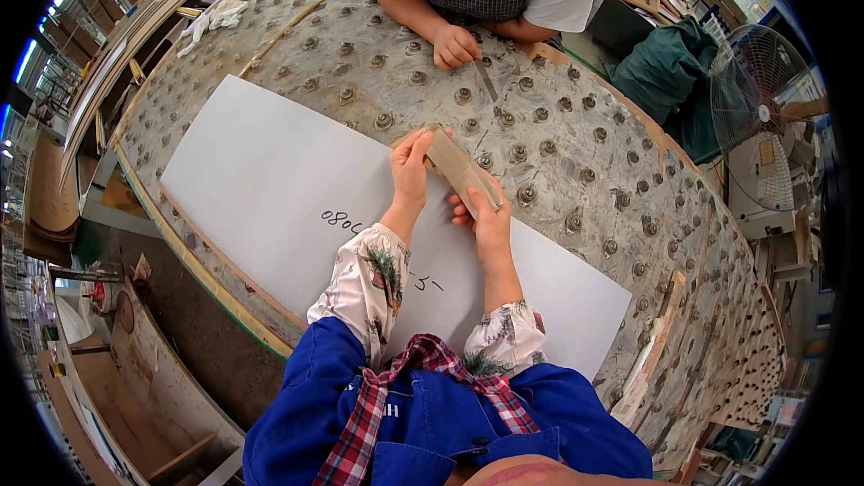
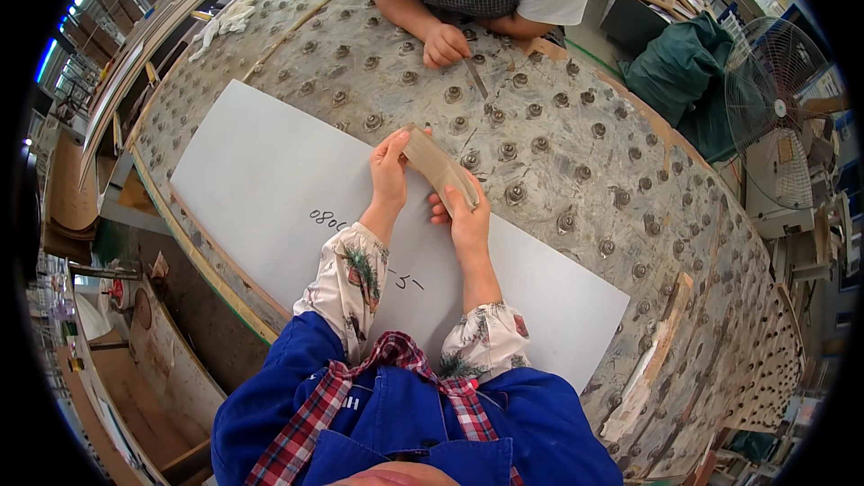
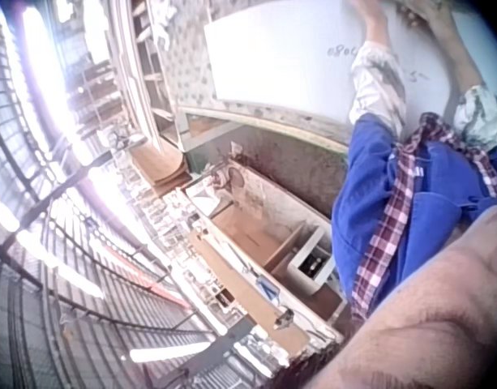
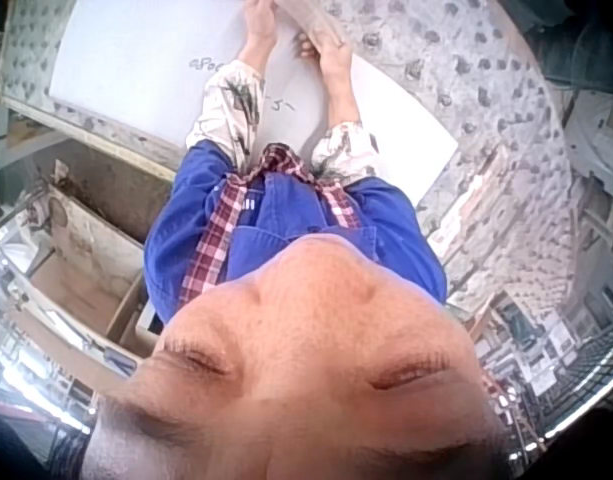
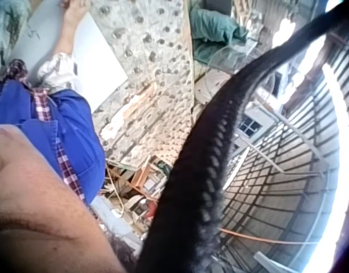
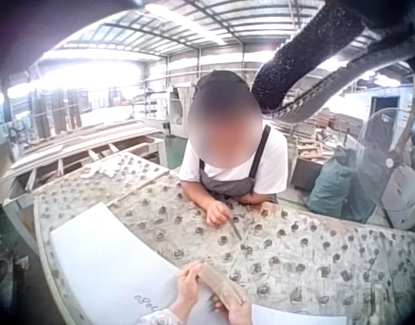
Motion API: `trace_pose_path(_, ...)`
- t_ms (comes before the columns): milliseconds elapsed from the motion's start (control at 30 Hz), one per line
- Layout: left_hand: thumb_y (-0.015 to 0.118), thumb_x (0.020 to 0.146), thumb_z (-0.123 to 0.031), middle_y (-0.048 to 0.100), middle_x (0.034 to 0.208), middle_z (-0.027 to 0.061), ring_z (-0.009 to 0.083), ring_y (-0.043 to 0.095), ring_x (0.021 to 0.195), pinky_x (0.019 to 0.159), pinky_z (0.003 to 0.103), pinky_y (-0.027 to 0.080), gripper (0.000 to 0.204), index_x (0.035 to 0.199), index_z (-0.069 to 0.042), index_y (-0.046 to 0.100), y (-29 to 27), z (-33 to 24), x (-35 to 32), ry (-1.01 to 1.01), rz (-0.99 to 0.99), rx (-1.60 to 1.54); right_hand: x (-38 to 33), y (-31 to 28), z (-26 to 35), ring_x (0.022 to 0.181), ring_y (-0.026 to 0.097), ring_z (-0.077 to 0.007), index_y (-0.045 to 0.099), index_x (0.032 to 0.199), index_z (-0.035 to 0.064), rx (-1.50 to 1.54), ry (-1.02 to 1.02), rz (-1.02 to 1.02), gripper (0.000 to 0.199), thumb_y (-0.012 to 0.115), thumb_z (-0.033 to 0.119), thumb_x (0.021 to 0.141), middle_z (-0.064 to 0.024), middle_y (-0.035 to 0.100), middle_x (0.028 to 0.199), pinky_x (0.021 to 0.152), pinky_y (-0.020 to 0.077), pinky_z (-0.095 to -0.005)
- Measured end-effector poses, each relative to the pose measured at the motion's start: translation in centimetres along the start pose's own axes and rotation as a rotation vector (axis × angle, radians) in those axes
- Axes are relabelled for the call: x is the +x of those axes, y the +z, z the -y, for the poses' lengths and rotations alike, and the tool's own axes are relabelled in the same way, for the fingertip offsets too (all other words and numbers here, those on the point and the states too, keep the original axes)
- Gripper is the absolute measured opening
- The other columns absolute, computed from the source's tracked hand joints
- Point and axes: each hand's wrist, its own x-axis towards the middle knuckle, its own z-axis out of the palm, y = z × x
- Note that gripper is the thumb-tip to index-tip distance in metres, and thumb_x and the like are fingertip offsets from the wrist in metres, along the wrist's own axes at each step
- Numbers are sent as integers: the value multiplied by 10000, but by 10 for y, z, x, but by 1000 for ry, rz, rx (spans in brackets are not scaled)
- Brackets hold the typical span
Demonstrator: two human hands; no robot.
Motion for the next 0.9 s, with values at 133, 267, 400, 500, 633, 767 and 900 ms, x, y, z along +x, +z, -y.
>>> trace_pose_path(133,484,880,-161,644,965,99,127,594,808,753,257,464,255,985,28,619,3,2,-1,25,-24,29,0,0,1,585,554,-97,433,1228,9,34,-2,-13,384,497,121,866,-88,612,772,490,481,-221)
trace_pose_path(267,487,880,-176,644,962,94,126,593,817,757,257,461,267,979,32,621,2,3,0,31,-9,60,1,0,-1,583,552,-98,434,1228,11,38,-3,-11,381,493,119,867,-87,612,771,495,481,-221)
trace_pose_path(400,470,887,-212,643,963,91,135,591,835,758,263,457,295,970,23,627,-1,2,-1,59,18,97,0,1,1,586,550,-96,435,1225,10,37,1,-8,383,495,123,864,-85,609,771,501,481,-222)
trace_pose_path(500,461,887,-228,642,966,92,140,587,852,765,268,450,305,961,13,634,2,-2,-3,26,19,24,-1,0,1,591,548,-97,433,1225,8,26,-3,-5,390,501,131,861,-85,607,774,505,479,-223)
trace_pose_path(633,466,881,-231,643,974,90,133,581,861,778,270,442,299,952,7,633,1,-8,-2,-63,16,-4,0,0,1,596,550,-102,429,1226,8,24,-13,7,400,510,141,857,-88,605,777,505,476,-222)
trace_pose_path(767,494,867,-193,639,995,84,117,582,842,753,261,450,249,963,-4,624,-1,0,0,-36,59,32,1,0,-1,592,551,-106,427,1225,9,41,-10,1,405,515,142,853,-90,603,775,505,475,-226)
trace_pose_path(900,525,849,-154,635,1010,80,107,584,813,728,251,458,208,973,-18,622,-1,4,1,-2,88,25,0,1,1,585,550,-107,431,1218,10,50,9,-16,401,519,143,851,-91,604,771,505,475,-228)
